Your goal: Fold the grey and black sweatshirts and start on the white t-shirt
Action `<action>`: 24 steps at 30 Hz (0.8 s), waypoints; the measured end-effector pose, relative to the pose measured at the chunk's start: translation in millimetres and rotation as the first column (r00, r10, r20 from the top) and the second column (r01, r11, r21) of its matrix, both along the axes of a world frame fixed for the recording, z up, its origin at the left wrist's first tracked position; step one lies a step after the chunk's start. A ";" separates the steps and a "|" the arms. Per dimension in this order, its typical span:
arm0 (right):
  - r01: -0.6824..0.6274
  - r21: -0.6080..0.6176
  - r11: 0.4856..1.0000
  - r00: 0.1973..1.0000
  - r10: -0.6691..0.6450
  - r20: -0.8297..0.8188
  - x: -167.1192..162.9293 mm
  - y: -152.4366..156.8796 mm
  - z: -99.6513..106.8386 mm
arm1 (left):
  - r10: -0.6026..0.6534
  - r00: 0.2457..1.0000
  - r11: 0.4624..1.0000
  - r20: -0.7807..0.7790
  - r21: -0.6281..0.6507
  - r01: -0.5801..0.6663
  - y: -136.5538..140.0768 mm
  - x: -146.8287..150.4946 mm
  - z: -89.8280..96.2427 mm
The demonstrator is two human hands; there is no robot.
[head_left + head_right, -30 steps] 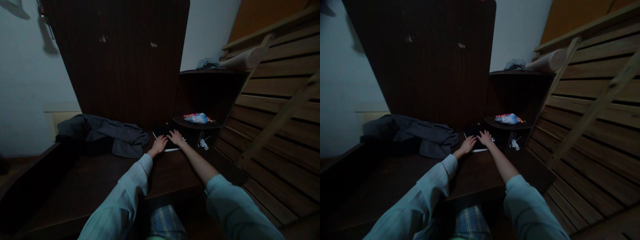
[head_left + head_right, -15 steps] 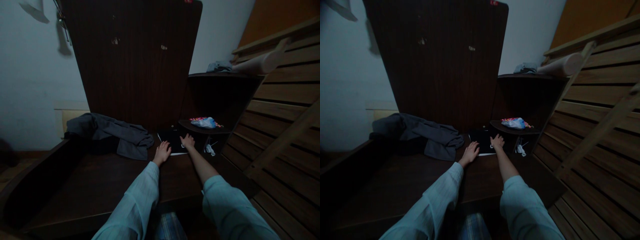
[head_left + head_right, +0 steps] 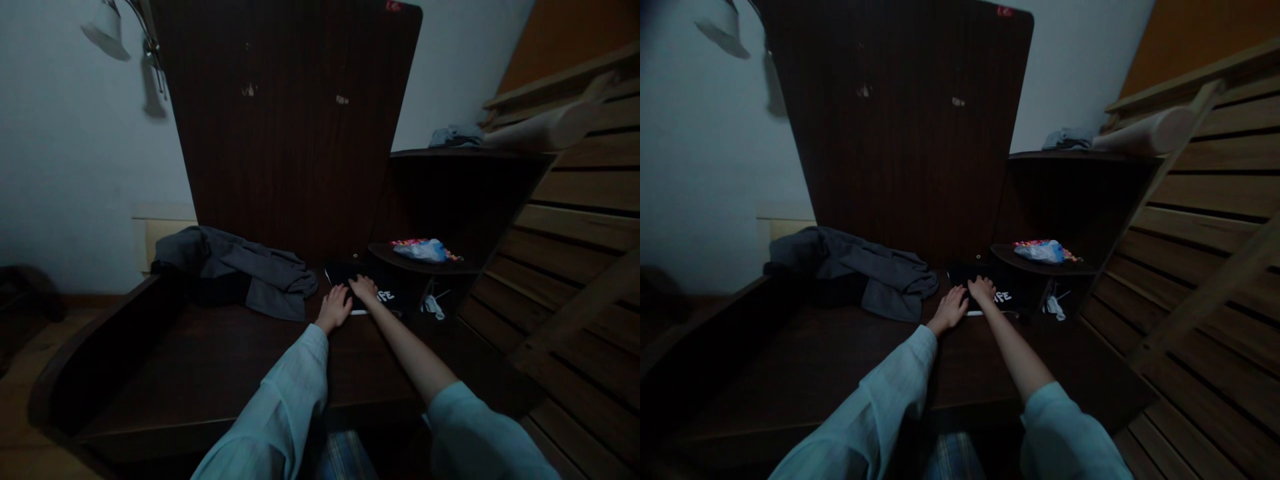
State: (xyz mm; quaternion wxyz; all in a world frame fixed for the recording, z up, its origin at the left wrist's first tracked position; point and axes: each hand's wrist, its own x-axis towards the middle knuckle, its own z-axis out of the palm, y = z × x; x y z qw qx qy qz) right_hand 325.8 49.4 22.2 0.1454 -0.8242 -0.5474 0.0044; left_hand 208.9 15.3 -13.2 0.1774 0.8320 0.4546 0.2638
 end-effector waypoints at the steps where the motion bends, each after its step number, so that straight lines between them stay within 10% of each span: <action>1: -0.021 0.014 1.000 1.000 0.021 0.005 -9.6 -2.2 -1.8 | -0.011 1.000 1.000 0.003 -0.003 0.011 2.0 -0.7 -1.7; 12: -0.013 0.201 0.979 0.995 -0.007 0.099 -40.0 -16.1 -12.5 | -0.135 0.981 0.977 0.141 0.182 0.109 8.9 -76.9 -2.7; 17: 0.004 0.164 0.986 0.994 -0.021 0.103 -44.3 -12.3 -9.6 | 0.146 0.980 0.946 0.133 0.270 -0.178 7.9 -159.1 9.4; 24: -0.074 0.454 0.888 0.991 0.116 -0.065 -70.5 -22.9 -22.0 | 0.604 0.775 0.721 0.185 0.286 -0.631 12.8 -223.0 17.4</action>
